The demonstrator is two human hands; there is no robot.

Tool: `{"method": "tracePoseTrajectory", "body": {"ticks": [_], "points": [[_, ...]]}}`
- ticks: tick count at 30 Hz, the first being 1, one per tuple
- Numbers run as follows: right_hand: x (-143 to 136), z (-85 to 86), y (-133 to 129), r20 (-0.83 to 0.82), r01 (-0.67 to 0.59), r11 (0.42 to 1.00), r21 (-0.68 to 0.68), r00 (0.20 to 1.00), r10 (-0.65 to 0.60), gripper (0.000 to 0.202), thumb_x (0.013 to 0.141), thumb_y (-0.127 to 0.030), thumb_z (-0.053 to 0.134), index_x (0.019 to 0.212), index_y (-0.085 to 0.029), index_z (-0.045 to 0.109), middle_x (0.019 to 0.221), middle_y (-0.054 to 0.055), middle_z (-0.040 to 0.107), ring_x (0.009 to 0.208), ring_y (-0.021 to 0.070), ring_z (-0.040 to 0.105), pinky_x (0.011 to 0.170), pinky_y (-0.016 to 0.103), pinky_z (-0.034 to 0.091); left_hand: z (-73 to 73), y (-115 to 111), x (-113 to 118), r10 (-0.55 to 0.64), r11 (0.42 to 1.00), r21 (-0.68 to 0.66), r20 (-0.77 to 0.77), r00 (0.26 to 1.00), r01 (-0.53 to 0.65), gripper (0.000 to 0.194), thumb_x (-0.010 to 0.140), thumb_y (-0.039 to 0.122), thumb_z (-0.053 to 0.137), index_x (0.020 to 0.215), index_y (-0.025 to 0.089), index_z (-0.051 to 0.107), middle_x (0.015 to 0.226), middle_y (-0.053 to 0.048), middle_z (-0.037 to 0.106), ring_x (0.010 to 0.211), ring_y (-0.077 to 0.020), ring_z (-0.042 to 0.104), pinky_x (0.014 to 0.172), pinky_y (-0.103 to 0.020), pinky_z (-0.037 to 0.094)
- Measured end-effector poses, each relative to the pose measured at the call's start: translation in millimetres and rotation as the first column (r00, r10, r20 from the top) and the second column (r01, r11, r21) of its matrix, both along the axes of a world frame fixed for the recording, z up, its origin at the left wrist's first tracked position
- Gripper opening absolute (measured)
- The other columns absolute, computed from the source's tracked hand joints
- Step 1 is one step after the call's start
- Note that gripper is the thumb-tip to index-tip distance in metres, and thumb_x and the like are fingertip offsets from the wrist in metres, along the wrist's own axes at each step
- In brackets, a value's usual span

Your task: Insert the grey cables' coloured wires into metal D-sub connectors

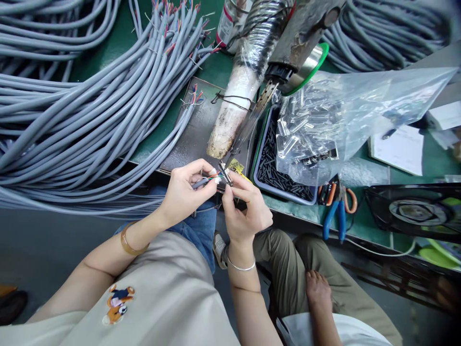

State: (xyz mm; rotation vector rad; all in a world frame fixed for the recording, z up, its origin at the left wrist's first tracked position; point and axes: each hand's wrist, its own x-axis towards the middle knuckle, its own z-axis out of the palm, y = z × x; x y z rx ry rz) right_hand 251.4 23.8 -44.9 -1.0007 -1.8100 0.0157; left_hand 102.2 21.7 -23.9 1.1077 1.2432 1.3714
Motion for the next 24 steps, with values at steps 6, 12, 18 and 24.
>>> {"method": "tracePoseTrajectory", "body": {"ticks": [6,12,18,24], "points": [[-1.8,6.7,-9.0,-0.273,-0.055,0.955,-0.291,0.962,-0.027,0.013,0.088,-0.013,0.073,0.084,-0.022,0.064,0.097,0.002,0.08,0.091,0.0161,0.078,0.08,0.029,0.065,1.4,-3.4,-10.7,-0.172,0.969,-0.1,0.379,0.909,0.226,0.02,0.066,0.011,0.065,0.086,0.016,0.062,0.065,0.005,0.059,0.041,-0.0021,0.044,0.04,-0.016,0.032],[-5.8,14.0,-17.0,-0.328,-0.093,0.93,-0.355,0.944,-0.03,0.013,0.089,-0.015,0.072,0.081,-0.02,0.064,0.092,0.002,0.08,0.084,0.0152,0.078,0.066,0.024,0.062,-2.2,-6.9,-18.2,-0.21,0.939,-0.121,0.535,0.818,0.321,0.007,0.063,0.016,0.068,0.066,0.015,0.061,0.078,-0.002,0.068,0.039,-0.0029,0.045,0.038,-0.02,0.028],[-5.1,15.6,-25.8,-0.239,-0.067,0.98,-0.188,0.971,0.021,0.015,0.087,-0.01,0.073,0.089,-0.023,0.066,0.093,0.001,0.08,0.085,0.0175,0.078,0.074,0.031,0.065,-4.8,-13.1,-21.2,-0.272,0.933,-0.049,0.556,0.785,0.357,0.009,0.062,0.016,0.072,0.063,0.015,0.063,0.076,-0.003,0.067,0.039,-0.0032,0.044,0.039,-0.02,0.03],[-4.5,12.8,-28.2,-0.038,0.026,0.999,0.027,0.999,-0.025,0.021,0.084,-0.01,0.078,0.096,-0.025,0.068,0.099,0.001,0.081,0.083,0.0161,0.078,0.074,0.028,0.065,-11.0,-18.1,-21.9,-0.287,0.937,-0.032,0.496,0.82,0.348,0.025,0.073,0.033,0.081,0.075,0.015,0.064,0.088,-0.005,0.067,0.045,-0.0039,0.05,0.041,-0.019,0.038]]}}
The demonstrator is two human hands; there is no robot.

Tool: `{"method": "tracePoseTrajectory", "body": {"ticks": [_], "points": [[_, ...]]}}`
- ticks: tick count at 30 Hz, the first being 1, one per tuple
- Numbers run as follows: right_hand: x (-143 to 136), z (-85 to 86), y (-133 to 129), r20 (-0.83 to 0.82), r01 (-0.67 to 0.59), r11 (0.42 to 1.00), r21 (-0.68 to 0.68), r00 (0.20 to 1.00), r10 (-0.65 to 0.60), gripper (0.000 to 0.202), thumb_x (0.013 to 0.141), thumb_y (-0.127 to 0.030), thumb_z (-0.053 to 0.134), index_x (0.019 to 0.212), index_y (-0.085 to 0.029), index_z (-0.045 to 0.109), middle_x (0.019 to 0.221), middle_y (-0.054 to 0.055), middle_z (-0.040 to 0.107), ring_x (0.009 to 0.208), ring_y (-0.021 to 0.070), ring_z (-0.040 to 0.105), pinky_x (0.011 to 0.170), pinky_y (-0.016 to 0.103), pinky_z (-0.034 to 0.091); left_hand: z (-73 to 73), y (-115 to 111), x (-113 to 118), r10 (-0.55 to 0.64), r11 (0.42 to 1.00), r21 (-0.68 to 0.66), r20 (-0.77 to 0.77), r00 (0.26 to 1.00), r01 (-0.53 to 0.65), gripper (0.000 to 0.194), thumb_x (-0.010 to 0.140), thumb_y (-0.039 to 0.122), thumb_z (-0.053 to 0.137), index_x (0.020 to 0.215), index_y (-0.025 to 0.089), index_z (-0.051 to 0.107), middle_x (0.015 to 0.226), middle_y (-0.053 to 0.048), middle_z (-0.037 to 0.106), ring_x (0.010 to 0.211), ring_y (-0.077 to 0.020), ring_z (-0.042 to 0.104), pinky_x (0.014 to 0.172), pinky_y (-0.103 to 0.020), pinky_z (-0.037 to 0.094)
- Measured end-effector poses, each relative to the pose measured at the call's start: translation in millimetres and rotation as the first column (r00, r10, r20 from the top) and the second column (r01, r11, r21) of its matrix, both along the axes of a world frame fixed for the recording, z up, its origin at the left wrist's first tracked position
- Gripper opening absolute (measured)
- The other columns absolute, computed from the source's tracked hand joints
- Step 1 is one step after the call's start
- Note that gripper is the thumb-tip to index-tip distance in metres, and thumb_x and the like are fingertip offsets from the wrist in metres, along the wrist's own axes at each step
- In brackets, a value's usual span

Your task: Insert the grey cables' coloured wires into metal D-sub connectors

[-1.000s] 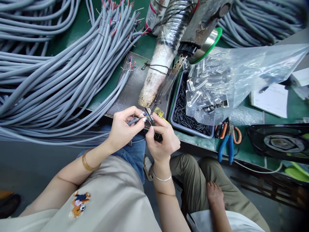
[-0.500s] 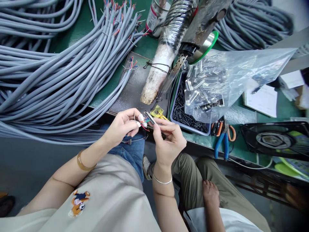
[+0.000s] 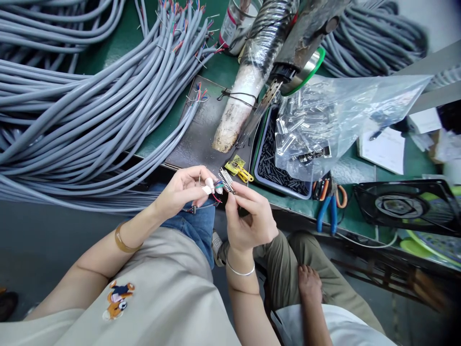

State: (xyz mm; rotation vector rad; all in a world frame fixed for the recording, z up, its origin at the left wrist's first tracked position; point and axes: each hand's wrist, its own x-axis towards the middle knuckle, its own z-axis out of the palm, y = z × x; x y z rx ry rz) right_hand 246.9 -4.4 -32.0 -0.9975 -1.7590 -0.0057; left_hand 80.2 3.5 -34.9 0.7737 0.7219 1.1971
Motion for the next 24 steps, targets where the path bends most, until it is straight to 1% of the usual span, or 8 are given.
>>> {"method": "tracePoseTrajectory", "body": {"ticks": [3,5,7,9,12,15,18,24], "points": [[-0.4,-4.2,4.9,-0.022,0.006,0.997,-0.075,1.0,-0.008,0.02,0.086,-0.009,0.075,0.096,-0.024,0.068,0.101,0.001,0.081,0.088,0.016,0.079,0.078,0.028,0.065,-0.4,0.6,1.6,0.013,1.0,-0.009,-0.098,0.995,-0.014,0.027,0.078,0.034,0.081,0.077,0.015,0.061,0.079,-0.002,0.065,0.046,-0.005,0.054,0.041,-0.017,0.04],[-0.6,-7.4,8.9,-0.065,-0.03,0.988,-0.152,0.998,0.02,0.017,0.088,-0.009,0.073,0.096,-0.023,0.068,0.102,0.002,0.081,0.092,0.0162,0.078,0.08,0.028,0.065,1.1,2.2,4.2,0.035,0.999,-0.009,-0.17,0.985,-0.037,0.027,0.077,0.032,0.081,0.075,0.015,0.06,0.073,-0.001,0.063,0.044,-0.0048,0.053,0.04,-0.016,0.04],[-0.6,-10.2,12.4,-0.091,-0.067,0.978,-0.197,0.995,0.05,0.013,0.09,-0.011,0.071,0.096,-0.023,0.068,0.103,0.003,0.08,0.095,0.0172,0.078,0.083,0.03,0.065,2.8,4.8,7.7,0.093,0.996,0.013,-0.226,0.97,-0.092,0.024,0.076,0.028,0.08,0.074,0.015,0.06,0.072,0.0,0.063,0.043,-0.0034,0.05,0.039,-0.016,0.039],[-0.4,-12.4,15.1,-0.092,-0.08,0.974,-0.21,0.994,0.061,0.009,0.092,-0.014,0.068,0.095,-0.022,0.066,0.105,0.004,0.08,0.097,0.018,0.078,0.085,0.033,0.065,3.7,8.2,11.1,0.168,0.986,0.054,-0.26,0.951,-0.159,0.021,0.075,0.024,0.078,0.073,0.014,0.06,0.074,0.0,0.063,0.044,-0.0023,0.047,0.04,-0.015,0.038],[0.3,-14.2,18.8,-0.095,-0.08,0.969,-0.234,0.994,0.059,0.007,0.093,-0.016,0.066,0.09,-0.022,0.064,0.106,0.005,0.079,0.097,0.0181,0.077,0.086,0.034,0.064,3.5,14.1,14.5,0.247,0.968,0.117,-0.309,0.918,-0.221,0.018,0.074,0.021,0.076,0.071,0.015,0.059,0.077,-0.001,0.065,0.052,-0.0038,0.051,0.045,-0.015,0.04],[0.5,-13.4,23.2,-0.103,-0.073,0.968,-0.24,0.993,0.05,0.007,0.093,-0.016,0.065,0.089,-0.022,0.063,0.105,0.005,0.079,0.098,0.0182,0.077,0.085,0.034,0.064,3.6,19.5,15.6,0.289,0.955,0.175,-0.386,0.876,-0.238,0.016,0.073,0.019,0.075,0.07,0.016,0.06,0.079,-0.003,0.068,0.061,-0.0077,0.059,0.051,-0.016,0.045],[-0.3,-10.8,28.0,-0.108,-0.065,0.972,-0.224,0.993,0.042,0.008,0.093,-0.016,0.065,0.089,-0.022,0.063,0.106,0.005,0.079,0.094,0.0176,0.077,0.083,0.034,0.064,5.1,23.4,15.9,0.312,0.947,0.222,-0.453,0.835,-0.233,0.014,0.074,0.017,0.073,0.07,0.017,0.06,0.077,-0.003,0.068,0.066,-0.0107,0.063,0.055,-0.018,0.048],[-0.7,-10.4,35.1,-0.128,-0.085,0.975,-0.203,0.99,0.06,0.01,0.092,-0.013,0.066,0.089,-0.022,0.063,0.107,0.004,0.079,0.095,0.0166,0.076,0.083,0.032,0.064,5.4,28.2,16.3,0.325,0.941,0.253,-0.508,0.798,-0.222,0.012,0.075,0.016,0.07,0.071,0.017,0.059,0.076,-0.002,0.067,0.065,-0.0109,0.062,0.055,-0.02,0.048]]}}
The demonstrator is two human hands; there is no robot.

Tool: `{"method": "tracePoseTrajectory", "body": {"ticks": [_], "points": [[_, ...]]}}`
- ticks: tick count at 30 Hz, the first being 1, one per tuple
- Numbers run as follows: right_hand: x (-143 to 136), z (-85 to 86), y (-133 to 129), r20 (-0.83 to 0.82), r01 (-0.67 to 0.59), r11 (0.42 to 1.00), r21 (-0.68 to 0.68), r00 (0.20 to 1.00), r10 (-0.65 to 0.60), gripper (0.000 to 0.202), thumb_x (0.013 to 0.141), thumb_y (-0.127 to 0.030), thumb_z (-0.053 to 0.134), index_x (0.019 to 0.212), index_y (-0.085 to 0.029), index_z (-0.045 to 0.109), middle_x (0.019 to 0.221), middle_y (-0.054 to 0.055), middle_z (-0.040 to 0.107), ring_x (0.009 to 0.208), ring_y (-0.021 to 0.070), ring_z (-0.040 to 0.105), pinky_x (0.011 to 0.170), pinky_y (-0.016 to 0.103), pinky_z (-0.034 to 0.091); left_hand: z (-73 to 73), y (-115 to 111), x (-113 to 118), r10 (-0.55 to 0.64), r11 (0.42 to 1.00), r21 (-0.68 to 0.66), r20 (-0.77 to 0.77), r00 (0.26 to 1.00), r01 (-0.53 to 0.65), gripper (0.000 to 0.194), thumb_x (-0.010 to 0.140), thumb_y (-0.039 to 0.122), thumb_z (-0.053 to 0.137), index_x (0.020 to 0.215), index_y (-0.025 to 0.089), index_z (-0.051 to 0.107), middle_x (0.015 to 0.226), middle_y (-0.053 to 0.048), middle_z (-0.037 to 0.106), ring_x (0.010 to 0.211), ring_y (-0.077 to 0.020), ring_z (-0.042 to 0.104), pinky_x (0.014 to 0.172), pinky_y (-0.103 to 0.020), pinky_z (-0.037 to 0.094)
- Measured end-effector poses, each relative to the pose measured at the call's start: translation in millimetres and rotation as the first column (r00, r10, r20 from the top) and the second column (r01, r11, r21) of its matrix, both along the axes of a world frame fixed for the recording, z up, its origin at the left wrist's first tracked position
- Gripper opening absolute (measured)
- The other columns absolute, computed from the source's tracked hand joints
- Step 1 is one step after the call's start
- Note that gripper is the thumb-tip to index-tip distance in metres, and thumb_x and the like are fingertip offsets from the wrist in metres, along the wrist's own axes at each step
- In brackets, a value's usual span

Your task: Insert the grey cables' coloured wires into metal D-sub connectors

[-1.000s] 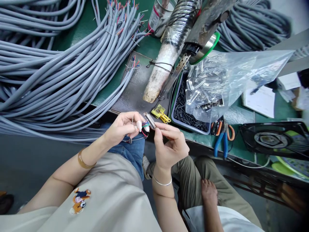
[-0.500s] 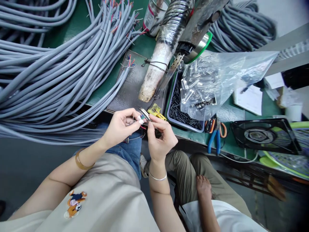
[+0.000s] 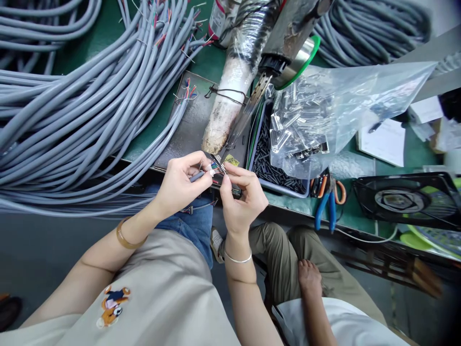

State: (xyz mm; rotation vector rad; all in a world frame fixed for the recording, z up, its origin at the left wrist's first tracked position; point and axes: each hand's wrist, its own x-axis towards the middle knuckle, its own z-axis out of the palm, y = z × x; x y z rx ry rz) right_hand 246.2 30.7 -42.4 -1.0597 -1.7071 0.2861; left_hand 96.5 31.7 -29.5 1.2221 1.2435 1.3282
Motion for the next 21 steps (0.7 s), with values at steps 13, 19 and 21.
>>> {"method": "tracePoseTrajectory", "body": {"ticks": [13,19,21], "points": [[-1.6,8.4,5.7,0.109,0.004,0.993,0.119,0.994,-0.017,0.015,0.088,-0.011,0.072,0.091,-0.024,0.066,0.109,0.003,0.079,0.094,0.0178,0.077,0.08,0.031,0.065,10.3,1.7,0.0,0.037,0.999,0.038,-0.041,0.998,-0.035,0.012,0.074,0.014,0.07,0.07,0.017,0.059,0.073,-0.001,0.064,0.063,-0.0091,0.058,0.056,-0.018,0.045],[1.3,0.5,0.6,0.164,-0.015,0.982,0.186,0.986,-0.016,0.019,0.087,-0.008,0.073,0.093,-0.024,0.063,0.108,0.004,0.08,0.092,0.0163,0.078,0.08,0.026,0.064,5.4,-1.1,-0.9,-0.002,1.0,-0.016,0.007,1.0,0.002,0.012,0.074,0.014,0.07,0.07,0.016,0.059,0.075,-0.001,0.065,0.063,-0.0079,0.058,0.053,-0.016,0.043],[2.2,-0.1,-0.7,0.141,0.0,0.985,0.173,0.99,-0.025,0.019,0.087,-0.009,0.073,0.094,-0.024,0.064,0.106,0.003,0.08,0.091,0.0161,0.078,0.081,0.027,0.064,4.8,-2.0,-1.5,-0.012,0.999,-0.029,0.044,0.999,0.014,0.013,0.074,0.015,0.072,0.071,0.015,0.06,0.075,-0.001,0.064,0.061,-0.007,0.057,0.052,-0.016,0.042]]}}
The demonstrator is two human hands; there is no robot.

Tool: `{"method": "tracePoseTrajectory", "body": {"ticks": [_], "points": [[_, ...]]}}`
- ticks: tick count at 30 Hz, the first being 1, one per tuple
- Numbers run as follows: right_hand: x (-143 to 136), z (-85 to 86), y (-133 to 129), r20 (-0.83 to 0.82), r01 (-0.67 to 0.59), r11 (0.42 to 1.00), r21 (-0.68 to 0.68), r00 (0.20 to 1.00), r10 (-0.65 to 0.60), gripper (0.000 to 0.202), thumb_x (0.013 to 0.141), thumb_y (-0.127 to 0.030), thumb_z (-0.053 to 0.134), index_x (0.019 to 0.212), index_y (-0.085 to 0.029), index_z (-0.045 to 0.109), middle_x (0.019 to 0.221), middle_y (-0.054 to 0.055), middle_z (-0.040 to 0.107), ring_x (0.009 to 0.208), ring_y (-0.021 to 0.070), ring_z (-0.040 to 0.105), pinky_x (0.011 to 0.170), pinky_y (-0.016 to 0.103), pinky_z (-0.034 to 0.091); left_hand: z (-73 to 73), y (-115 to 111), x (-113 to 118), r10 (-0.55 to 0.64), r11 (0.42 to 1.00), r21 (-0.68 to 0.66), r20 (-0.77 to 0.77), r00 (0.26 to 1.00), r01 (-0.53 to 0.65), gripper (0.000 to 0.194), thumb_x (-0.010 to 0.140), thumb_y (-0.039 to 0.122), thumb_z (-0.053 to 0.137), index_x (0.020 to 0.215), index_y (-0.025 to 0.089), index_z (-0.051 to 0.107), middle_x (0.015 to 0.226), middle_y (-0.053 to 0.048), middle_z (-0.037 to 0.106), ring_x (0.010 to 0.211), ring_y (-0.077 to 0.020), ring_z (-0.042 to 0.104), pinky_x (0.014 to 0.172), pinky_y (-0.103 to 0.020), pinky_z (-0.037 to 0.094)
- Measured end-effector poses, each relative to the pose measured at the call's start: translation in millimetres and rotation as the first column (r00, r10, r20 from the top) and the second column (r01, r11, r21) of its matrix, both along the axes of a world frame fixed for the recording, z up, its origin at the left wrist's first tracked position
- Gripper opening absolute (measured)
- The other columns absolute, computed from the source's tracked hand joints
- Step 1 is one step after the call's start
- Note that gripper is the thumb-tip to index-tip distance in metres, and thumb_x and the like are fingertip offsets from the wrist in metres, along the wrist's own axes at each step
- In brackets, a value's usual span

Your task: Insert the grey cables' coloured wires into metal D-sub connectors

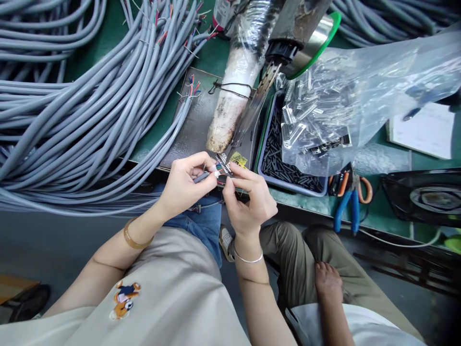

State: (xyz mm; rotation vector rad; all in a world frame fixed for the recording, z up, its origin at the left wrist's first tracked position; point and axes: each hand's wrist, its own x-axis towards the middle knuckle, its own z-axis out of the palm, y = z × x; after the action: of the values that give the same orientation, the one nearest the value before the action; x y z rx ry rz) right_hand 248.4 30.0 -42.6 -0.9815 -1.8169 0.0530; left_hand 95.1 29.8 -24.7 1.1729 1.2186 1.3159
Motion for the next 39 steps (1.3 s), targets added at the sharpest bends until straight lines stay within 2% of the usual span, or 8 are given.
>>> {"method": "tracePoseTrajectory", "body": {"ticks": [5,8,14,21,25,31,35,39], "points": [[-0.5,3.9,-1.2,-0.161,-0.007,0.989,-0.147,0.987,-0.017,0.016,0.089,-0.009,0.07,0.09,-0.023,0.064,0.097,0.001,0.079,0.092,0.0166,0.077,0.082,0.031,0.063,-0.1,-1.4,-1.4,-0.065,0.995,-0.067,0.138,0.988,0.075,0.016,0.078,0.022,0.076,0.078,0.015,0.063,0.068,0.001,0.059,0.049,-0.0036,0.047,0.045,-0.016,0.037],[-1.2,5.2,-0.9,-0.094,0.009,0.995,-0.099,0.995,-0.019,0.016,0.089,-0.009,0.071,0.091,-0.023,0.064,0.098,0.001,0.08,0.091,0.016,0.077,0.082,0.03,0.063,-0.4,-1.4,-0.1,-0.04,0.995,-0.08,0.158,0.987,0.053,0.016,0.079,0.022,0.075,0.077,0.015,0.061,0.065,0.003,0.056,0.047,-0.0023,0.042,0.043,-0.015,0.032],[-1.0,2.5,2.5,0.015,0.029,0.999,0.024,0.999,-0.029,0.02,0.087,-0.005,0.073,0.093,-0.022,0.063,0.102,0.004,0.081,0.091,0.015,0.078,0.083,0.025,0.062,-0.9,-0.1,2.2,0.016,1.0,0.001,0.058,0.998,-0.016,0.009,0.078,0.017,0.071,0.075,0.015,0.063,0.071,0.001,0.06,0.057,-0.005,0.051,0.05,-0.015,0.039],[-0.3,-0.4,8.4,0.038,-0.012,0.999,0.045,0.999,0.01,0.02,0.087,-0.006,0.073,0.094,-0.022,0.063,0.105,0.006,0.08,0.093,0.0158,0.078,0.084,0.025,0.062,-2.1,0.6,1.3,0.07,0.997,0.052,-0.103,0.992,-0.065,0.009,0.079,0.015,0.07,0.072,0.015,0.063,0.073,-0.001,0.062,0.064,-0.0076,0.056,0.055,-0.016,0.043],[-0.8,0.6,10.7,0.036,-0.02,0.999,0.038,0.999,0.019,0.02,0.087,-0.006,0.073,0.093,-0.022,0.063,0.105,0.006,0.08,0.093,0.0158,0.078,0.082,0.026,0.062,-1.7,2.2,0.5,0.067,0.997,0.056,-0.101,0.993,-0.061,0.01,0.079,0.015,0.07,0.071,0.015,0.063,0.07,0.0,0.061,0.06,-0.0066,0.053,0.053,-0.017,0.041],[-1.4,-0.2,11.7,-0.008,-0.015,1.0,-0.002,1.0,0.015,0.017,0.089,-0.009,0.072,0.092,-0.023,0.063,0.103,0.003,0.081,0.091,0.0155,0.078,0.081,0.027,0.063,-1.8,3.6,-1.7,0.031,0.999,-0.011,-0.004,1.0,-0.031,0.01,0.08,0.019,0.072,0.075,0.015,0.064,0.067,0.001,0.058,0.051,-0.0041,0.044,0.045,-0.016,0.033],[-1.2,-0.8,11.8,-0.015,-0.022,1.0,0.004,1.0,0.022,0.017,0.089,-0.009,0.072,0.093,-0.023,0.063,0.103,0.003,0.08,0.091,0.0157,0.078,0.08,0.027,0.062,-2.7,2.4,-1.1,0.056,0.998,0.031,-0.078,0.995,-0.053,0.01,0.079,0.017,0.072,0.073,0.015,0.065,0.07,0.0,0.062,0.058,-0.0062,0.052,0.05,-0.017,0.039],[-1.0,-0.3,12.8,-0.017,-0.029,1.0,0.005,0.999,0.03,0.016,0.089,-0.01,0.073,0.092,-0.023,0.064,0.104,0.003,0.08,0.092,0.0165,0.078,0.08,0.029,0.063,-1.2,2.4,-0.3,0.056,0.997,0.069,-0.164,0.985,-0.046,0.011,0.083,0.018,0.07,0.074,0.015,0.065,0.069,0.0,0.062,0.055,-0.0057,0.051,0.052,-0.017,0.041]]}}
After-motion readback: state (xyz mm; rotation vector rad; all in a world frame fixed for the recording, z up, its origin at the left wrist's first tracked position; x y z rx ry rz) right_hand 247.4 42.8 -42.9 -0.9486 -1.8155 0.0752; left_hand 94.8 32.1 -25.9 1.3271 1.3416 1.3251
